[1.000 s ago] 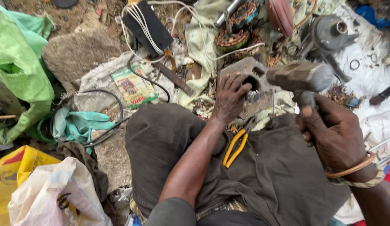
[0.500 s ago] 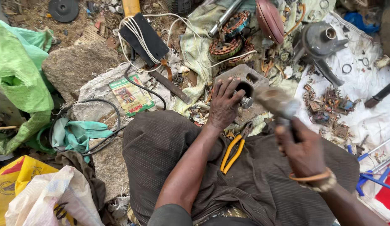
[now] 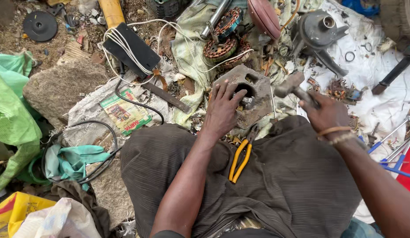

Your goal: The person uses pliers to pull copper windings from a motor stator and then uses a hammer to break the remaining material inside the stator. The person works on the stator while sitting on the ground in a cluttered outdoor area.

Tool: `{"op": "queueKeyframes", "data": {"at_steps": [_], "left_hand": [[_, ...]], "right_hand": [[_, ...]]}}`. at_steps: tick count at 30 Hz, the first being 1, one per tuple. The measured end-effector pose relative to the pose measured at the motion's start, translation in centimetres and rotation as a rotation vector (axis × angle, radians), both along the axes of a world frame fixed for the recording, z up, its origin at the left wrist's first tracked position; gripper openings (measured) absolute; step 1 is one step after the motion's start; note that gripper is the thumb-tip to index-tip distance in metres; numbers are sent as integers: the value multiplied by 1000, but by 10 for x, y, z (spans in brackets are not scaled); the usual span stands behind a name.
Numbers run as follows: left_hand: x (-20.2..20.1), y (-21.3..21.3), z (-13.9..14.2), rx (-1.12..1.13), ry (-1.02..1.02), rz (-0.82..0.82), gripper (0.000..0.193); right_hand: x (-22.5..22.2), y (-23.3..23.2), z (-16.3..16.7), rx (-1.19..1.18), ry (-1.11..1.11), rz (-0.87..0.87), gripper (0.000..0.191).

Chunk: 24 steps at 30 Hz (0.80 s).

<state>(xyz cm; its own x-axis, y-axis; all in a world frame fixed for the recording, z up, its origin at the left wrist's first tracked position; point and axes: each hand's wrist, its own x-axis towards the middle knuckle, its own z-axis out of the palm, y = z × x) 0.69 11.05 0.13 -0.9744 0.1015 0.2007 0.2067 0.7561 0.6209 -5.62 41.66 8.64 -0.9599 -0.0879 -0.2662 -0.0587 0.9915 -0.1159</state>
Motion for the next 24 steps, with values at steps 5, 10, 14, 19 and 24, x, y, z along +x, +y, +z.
{"op": "queueKeyframes", "data": {"at_steps": [5,10,14,19,24], "left_hand": [[-3,-8,-1,41,-49,-59,71],[-10,-23,-10,134,4,130,58],[-18,-34,-16,427,-626,379,58],[-10,-41,-24,569,-499,348,56],[-10,-42,-24,599,-463,379,56]], "right_hand": [[-44,22,-75,89,-65,-112,40],[-18,-13,-80,-170,155,-43,37],[30,-91,-61,-646,204,169,58],[42,-162,-43,-493,306,354,49],[70,-119,-31,-683,406,37,20]]}}
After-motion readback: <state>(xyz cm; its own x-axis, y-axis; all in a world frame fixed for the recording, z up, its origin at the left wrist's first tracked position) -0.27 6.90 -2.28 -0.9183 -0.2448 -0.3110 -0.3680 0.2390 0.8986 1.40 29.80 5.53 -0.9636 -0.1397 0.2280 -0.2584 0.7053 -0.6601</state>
